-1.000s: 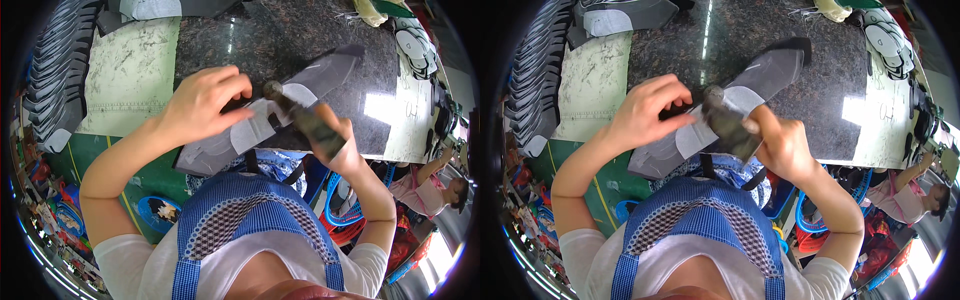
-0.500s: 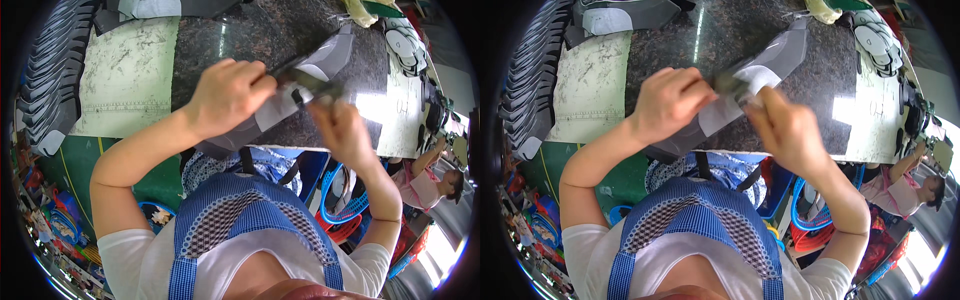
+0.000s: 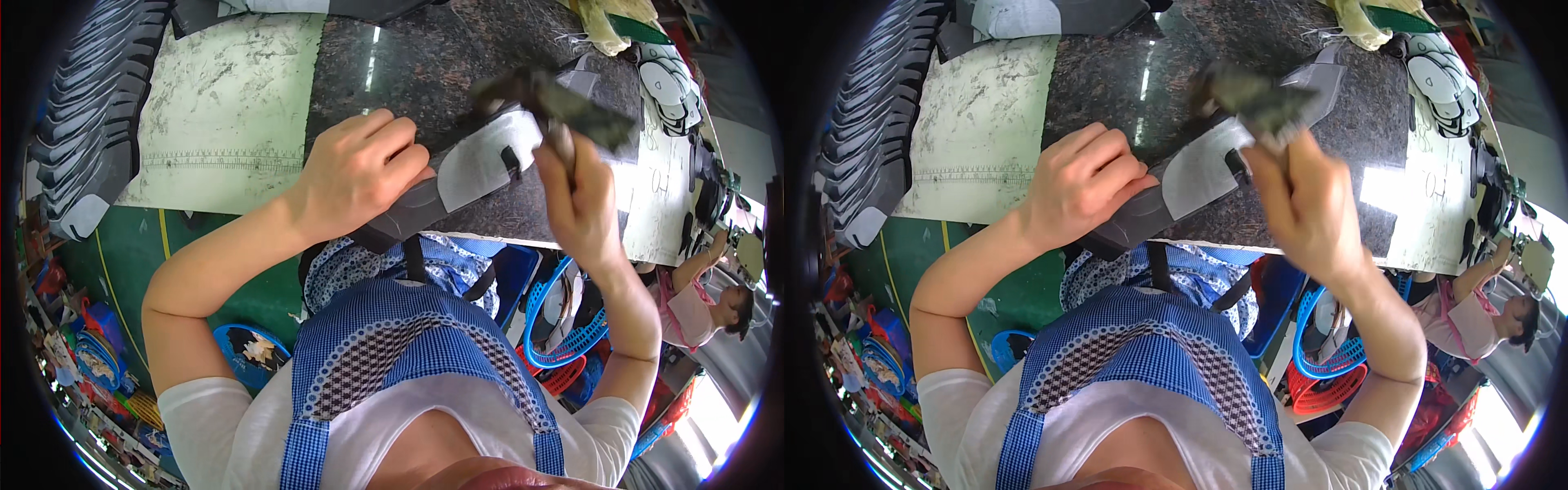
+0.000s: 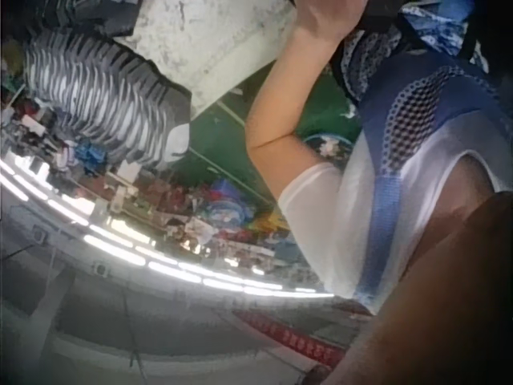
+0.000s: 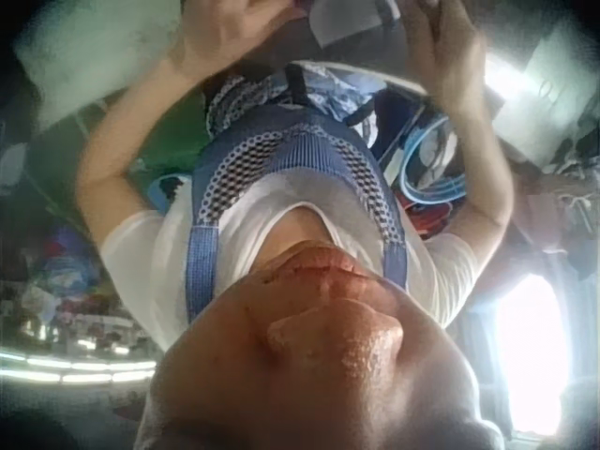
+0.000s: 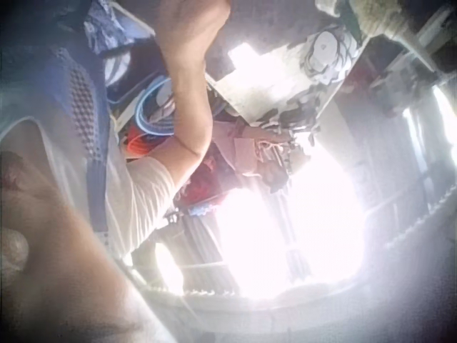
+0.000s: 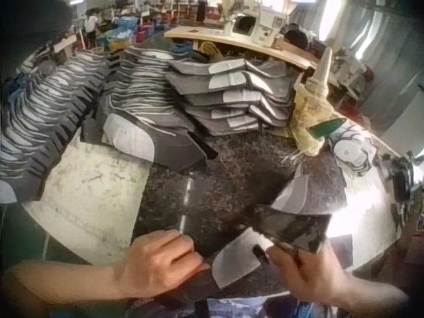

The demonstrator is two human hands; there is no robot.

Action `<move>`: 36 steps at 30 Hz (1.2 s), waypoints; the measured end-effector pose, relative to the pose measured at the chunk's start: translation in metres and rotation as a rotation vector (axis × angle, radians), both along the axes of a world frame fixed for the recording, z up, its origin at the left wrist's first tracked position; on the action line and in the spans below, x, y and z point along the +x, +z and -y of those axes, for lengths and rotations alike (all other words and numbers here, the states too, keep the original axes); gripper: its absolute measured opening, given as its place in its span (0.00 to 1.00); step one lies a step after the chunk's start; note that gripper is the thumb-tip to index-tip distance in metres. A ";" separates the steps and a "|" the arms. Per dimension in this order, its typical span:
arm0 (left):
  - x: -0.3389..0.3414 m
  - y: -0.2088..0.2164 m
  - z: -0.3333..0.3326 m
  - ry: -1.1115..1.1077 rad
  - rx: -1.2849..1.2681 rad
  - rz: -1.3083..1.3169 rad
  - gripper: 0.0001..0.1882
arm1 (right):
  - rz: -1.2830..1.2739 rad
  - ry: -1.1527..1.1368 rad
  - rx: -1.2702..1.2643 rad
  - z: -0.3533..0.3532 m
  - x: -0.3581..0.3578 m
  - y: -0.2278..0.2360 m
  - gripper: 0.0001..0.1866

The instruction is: The person folds the edges of shoe upper pieces by hand and flattens the seams with a hammer on a work surface, stacking the finished pieces on the table.

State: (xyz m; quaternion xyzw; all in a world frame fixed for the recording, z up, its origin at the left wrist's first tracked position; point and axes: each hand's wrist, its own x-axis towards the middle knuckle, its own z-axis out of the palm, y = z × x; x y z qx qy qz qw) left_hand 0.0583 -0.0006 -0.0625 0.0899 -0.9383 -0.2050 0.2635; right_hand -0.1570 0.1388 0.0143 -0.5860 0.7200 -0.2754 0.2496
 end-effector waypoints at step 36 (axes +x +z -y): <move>0.052 0.011 -0.011 0.078 -0.130 0.019 0.11 | -0.106 0.192 -0.092 -0.005 0.036 -0.038 0.08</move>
